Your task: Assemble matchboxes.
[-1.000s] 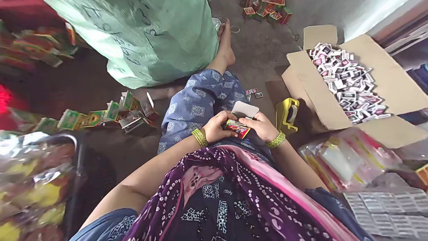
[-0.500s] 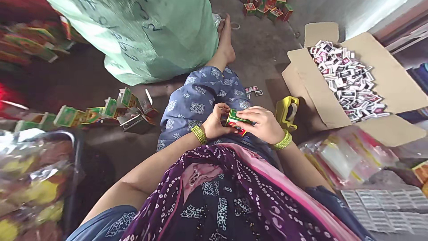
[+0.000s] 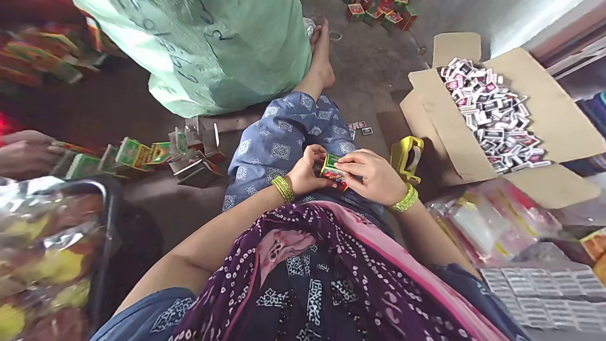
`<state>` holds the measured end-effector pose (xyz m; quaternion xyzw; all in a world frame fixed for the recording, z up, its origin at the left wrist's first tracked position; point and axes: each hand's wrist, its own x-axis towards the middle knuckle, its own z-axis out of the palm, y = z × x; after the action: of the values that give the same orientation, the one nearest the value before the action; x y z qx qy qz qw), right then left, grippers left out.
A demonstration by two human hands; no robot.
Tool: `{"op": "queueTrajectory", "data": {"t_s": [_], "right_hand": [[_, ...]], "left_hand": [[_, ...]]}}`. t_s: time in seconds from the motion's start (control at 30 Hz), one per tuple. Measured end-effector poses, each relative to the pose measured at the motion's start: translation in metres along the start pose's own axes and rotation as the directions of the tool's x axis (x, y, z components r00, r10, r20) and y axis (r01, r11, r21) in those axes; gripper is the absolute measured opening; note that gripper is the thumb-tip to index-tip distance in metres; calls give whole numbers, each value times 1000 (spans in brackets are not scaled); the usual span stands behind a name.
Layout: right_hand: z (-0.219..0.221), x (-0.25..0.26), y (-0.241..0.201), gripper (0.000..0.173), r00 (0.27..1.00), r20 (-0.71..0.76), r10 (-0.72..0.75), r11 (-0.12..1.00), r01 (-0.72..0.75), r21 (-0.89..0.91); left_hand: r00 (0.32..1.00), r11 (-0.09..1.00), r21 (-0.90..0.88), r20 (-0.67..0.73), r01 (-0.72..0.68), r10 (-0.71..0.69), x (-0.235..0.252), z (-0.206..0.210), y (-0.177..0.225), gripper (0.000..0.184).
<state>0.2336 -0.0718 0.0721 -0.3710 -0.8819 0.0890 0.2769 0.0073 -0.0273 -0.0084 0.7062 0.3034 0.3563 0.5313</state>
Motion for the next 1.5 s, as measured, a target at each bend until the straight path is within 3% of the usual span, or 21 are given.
{"op": "queueTrajectory", "data": {"t_s": [0.2, 0.37, 0.63, 0.77, 0.87, 0.93, 1.27, 1.37, 1.5], "right_hand": [[8, -9, 0, 28, 1000, -4, 1, 1000, -1, -8], [11, -11, -2, 30, 1000, 11, -28, 995, 29, -100], [10, -5, -5, 30, 996, 56, -76, 986, 83, -143], [16, -16, 6, 23, 996, -84, 38, 995, -31, 90], [28, -30, 10, 21, 948, -235, 216, 954, -154, 258], [34, -36, 10, 19, 926, -285, 246, 949, -170, 266], [37, -39, 11, 15, 968, -244, 66, 997, -56, 49], [38, -37, 11, 17, 950, -222, 218, 955, -160, 251], [30, -27, 8, 23, 926, -177, 335, 885, -244, 397]], "left_hand": [[999, 999, 11, 12, 39, -39, 1, 2, -2, 96], [1000, 999, -48, -21, 9, -10, 1, 2, -3, 89], [962, 959, 86, -7, -270, 272, -4, 1, -7, 45], [943, 940, 101, -29, -327, 331, -6, 0, -5, 31], [947, 946, 78, -33, -315, 318, -4, -2, -5, 30], [948, 945, 93, -21, -315, 318, -3, -2, -6, 29], [955, 935, 193, 61, -297, 291, -1, -4, -6, 25], [950, 931, 190, 52, -313, 309, 0, -5, -6, 28], [953, 950, 83, 19, -301, 301, -1, -2, -6, 55]]}}
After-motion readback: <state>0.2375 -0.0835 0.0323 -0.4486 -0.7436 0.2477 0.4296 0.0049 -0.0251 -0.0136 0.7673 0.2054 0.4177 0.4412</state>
